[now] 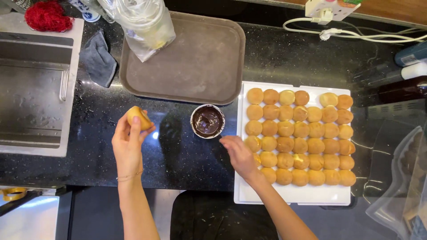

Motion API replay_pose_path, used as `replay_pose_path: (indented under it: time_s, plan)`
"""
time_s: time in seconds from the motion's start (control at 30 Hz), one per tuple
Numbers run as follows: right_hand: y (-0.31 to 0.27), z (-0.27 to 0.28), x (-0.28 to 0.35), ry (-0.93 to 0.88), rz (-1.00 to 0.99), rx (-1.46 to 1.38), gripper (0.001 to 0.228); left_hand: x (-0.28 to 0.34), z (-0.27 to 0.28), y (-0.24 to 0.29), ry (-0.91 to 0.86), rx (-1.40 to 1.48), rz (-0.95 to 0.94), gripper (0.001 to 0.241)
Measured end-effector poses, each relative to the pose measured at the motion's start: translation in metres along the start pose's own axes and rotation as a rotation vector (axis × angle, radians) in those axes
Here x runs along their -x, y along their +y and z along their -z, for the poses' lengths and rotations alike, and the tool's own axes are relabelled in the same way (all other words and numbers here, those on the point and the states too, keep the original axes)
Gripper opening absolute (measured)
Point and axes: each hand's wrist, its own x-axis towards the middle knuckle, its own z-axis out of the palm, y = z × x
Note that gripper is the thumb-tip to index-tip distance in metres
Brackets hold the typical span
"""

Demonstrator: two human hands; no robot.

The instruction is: Filling small round pastries with chocolate sauce using a spoon at a bakery workbench.

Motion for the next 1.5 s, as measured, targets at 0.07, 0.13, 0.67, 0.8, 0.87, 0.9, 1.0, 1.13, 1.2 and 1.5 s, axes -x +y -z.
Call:
replay_pose_path:
  time_s: [0.07,0.13,0.67,0.8,0.87,0.9,1.0,1.13,1.2,1.5]
  plan:
    - [-0.004,-0.001,0.0,0.043,-0.117,-0.02,0.007,-0.003,-0.006,0.003,-0.029,0.023,-0.003,0.039]
    - [-0.004,-0.004,-0.003,0.263,-0.529,-0.407,0.026,-0.006,-0.015,0.008,-0.071,0.063,-0.018,0.039]
    - [0.14,0.015,0.016,0.311,-1.401,-2.349,0.022,0.05,-0.104,0.015,0.004,0.111,-0.082,0.038]
    - [0.141,0.129,0.027,0.596,-1.069,-2.168,0.019,0.064,-0.159,0.002,-0.056,0.131,-0.066,0.042]
    - [0.143,0.187,0.034,0.774,-0.893,-1.896,0.021,0.067,-0.192,-0.009,-0.098,0.15,-0.049,0.043]
    - [0.142,0.213,0.034,0.971,-0.701,-1.331,0.026,0.069,-0.21,-0.014,-0.11,0.126,-0.02,0.043]
    - [0.165,0.254,0.042,0.96,-0.482,-0.43,0.029,0.075,-0.261,-0.035,-0.153,0.077,0.01,0.044]
    - [0.22,0.248,0.07,0.521,-0.388,0.162,0.026,0.082,-0.313,-0.064,-0.251,0.06,0.005,0.044]
    - [0.223,0.245,0.071,0.435,-0.331,0.213,0.02,0.086,-0.332,-0.07,-0.284,0.068,0.025,0.045]
    - [0.215,0.249,0.064,0.355,-0.229,0.232,0.006,0.085,-0.362,-0.09,-0.329,0.05,0.074,0.045]
